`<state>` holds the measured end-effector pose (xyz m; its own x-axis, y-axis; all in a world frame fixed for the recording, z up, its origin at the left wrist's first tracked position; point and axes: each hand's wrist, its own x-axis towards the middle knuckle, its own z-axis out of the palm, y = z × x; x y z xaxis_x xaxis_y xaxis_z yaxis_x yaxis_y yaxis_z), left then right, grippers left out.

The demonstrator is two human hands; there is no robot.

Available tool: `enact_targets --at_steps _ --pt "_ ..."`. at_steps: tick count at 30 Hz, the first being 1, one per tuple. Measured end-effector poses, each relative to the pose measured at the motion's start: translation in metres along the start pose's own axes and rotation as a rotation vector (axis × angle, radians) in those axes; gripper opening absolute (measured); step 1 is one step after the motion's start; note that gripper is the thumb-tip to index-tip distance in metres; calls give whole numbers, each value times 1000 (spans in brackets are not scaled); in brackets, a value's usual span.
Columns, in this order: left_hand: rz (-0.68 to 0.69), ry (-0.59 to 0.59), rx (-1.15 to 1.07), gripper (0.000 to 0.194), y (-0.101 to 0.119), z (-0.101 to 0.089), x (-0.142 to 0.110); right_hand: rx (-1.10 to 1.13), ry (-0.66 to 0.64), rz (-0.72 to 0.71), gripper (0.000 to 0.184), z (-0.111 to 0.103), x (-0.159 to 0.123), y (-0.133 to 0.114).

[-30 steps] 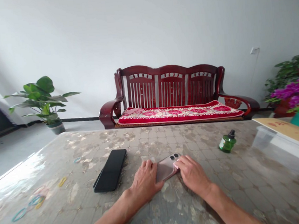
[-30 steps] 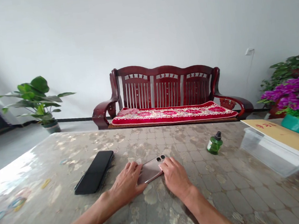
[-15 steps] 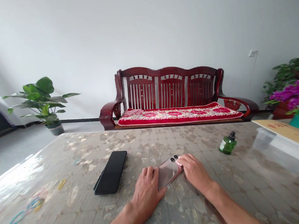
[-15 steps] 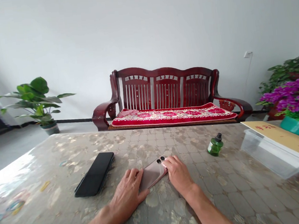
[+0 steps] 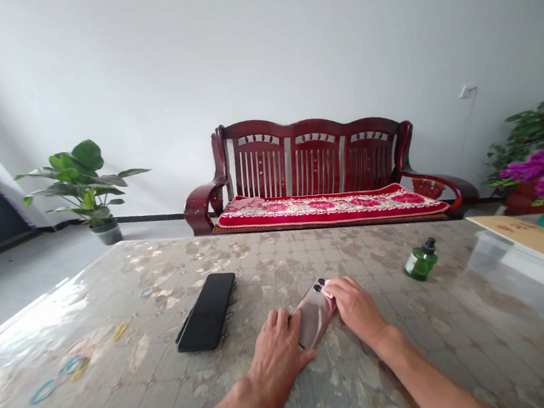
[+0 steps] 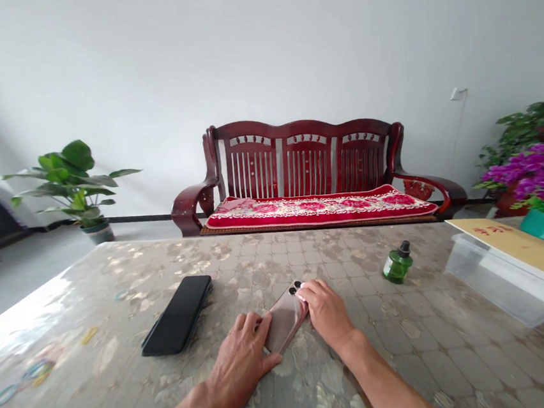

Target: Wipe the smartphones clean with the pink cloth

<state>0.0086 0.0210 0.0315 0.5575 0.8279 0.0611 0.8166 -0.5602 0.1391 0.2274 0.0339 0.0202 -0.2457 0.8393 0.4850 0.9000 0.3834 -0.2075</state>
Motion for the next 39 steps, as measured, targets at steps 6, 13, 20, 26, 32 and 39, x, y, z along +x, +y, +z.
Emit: enact_targets --at_steps 6,13,20,26,32,39 --pt "71 9 4 48 2 2 -2 56 11 -25 28 0 -3 -2" --pt "159 -24 45 29 9 6 -8 102 -17 -59 23 -4 -2 -8" --pt "451 107 -10 13 9 10 -7 66 -63 -53 21 -5 -1 -14" --pt "474 124 -1 21 11 18 -3 39 -158 -181 19 -7 -5 -29" --pt "494 102 -2 13 6 22 -5 -92 -268 -329 14 -1 21 -28" --pt "518 114 18 11 5 28 -6 -147 -288 -224 18 9 52 -9"
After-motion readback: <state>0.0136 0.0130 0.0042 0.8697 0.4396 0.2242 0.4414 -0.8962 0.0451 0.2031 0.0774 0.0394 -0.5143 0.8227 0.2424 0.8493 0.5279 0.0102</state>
